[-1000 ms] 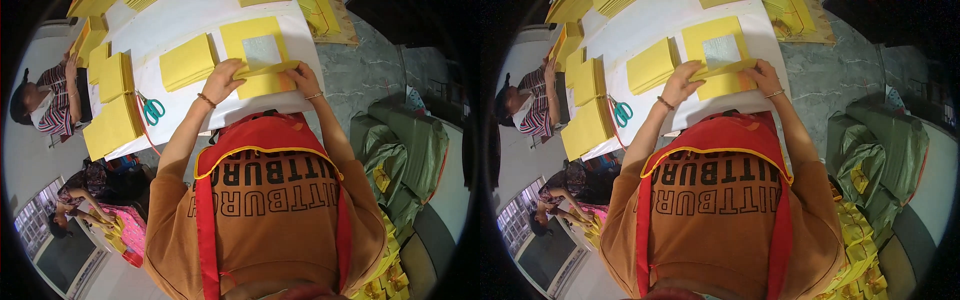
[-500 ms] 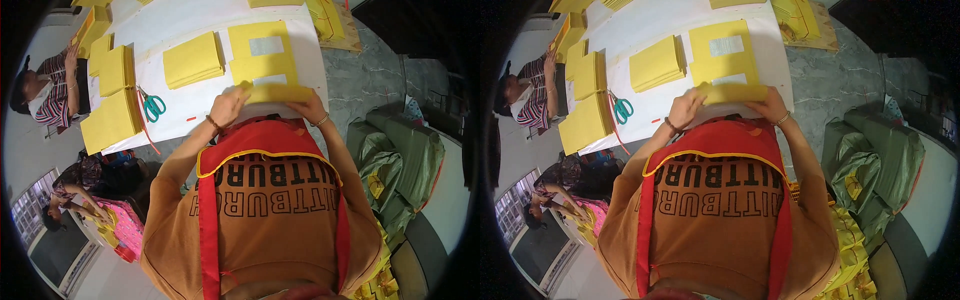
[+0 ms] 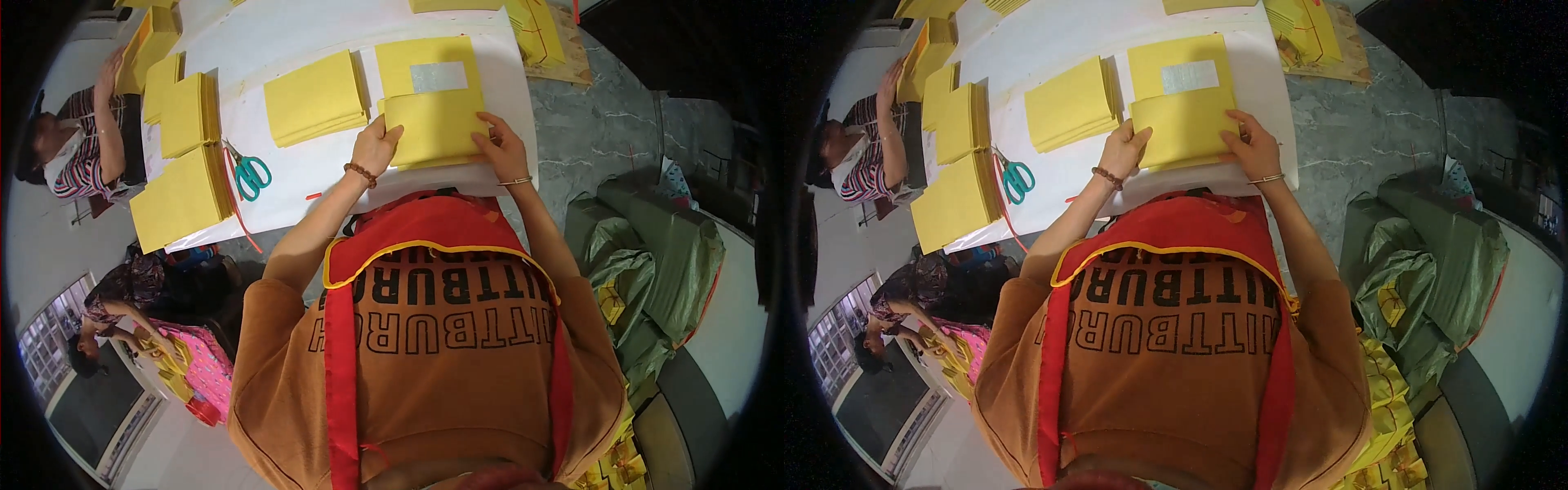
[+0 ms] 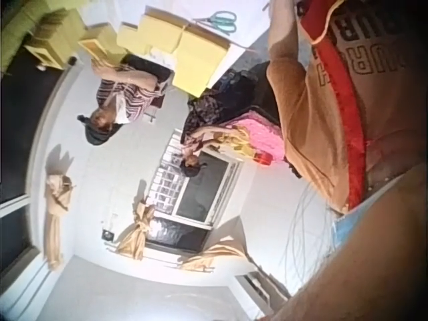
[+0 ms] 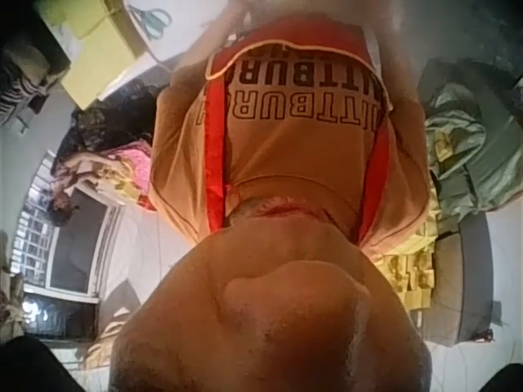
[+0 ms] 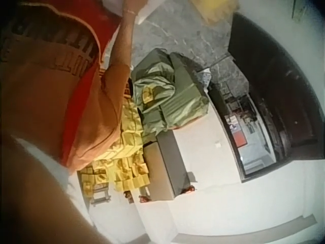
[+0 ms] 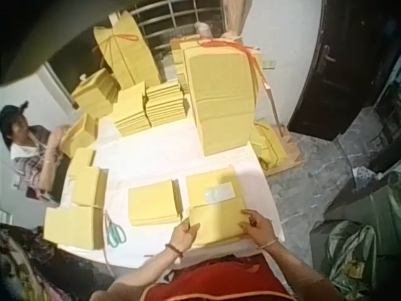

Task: Folding, stacking, and tying bundles of joss paper.

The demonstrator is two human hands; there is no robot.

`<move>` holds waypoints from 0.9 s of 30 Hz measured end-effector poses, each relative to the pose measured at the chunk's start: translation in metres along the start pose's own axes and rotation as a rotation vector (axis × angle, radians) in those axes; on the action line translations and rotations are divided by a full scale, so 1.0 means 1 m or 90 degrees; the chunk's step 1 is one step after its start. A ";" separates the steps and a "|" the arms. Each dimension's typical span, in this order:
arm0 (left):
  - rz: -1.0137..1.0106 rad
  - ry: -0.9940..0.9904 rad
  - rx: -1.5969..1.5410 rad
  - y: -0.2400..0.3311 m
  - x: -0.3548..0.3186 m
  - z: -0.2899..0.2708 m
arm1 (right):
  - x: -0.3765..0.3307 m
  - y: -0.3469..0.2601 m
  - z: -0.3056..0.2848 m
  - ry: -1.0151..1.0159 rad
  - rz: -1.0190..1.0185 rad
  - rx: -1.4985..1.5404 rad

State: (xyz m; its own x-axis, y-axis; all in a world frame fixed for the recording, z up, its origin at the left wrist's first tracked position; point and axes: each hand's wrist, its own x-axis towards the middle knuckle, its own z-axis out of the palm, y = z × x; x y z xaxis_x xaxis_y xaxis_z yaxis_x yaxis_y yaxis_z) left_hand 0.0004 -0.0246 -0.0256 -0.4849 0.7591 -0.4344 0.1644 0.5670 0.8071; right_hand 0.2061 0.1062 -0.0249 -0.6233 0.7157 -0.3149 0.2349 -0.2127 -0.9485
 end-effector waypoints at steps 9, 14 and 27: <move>-0.075 -0.008 -0.098 0.010 -0.012 -0.009 | 0.004 0.000 0.008 0.092 -0.022 -0.145; 0.246 0.180 0.334 0.039 -0.049 -0.017 | 0.010 0.020 0.002 0.092 0.014 -0.056; 0.525 0.044 0.556 0.023 -0.005 0.036 | -0.004 -0.003 0.013 0.142 -0.072 -0.303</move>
State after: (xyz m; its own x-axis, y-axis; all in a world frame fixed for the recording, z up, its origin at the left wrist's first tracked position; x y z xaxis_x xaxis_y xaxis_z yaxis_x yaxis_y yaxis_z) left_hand 0.0375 -0.0040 -0.0187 -0.0004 0.9916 0.1294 0.9602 -0.0357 0.2769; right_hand 0.1980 0.0954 -0.0213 -0.5031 0.8515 -0.1478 0.5197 0.1614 -0.8389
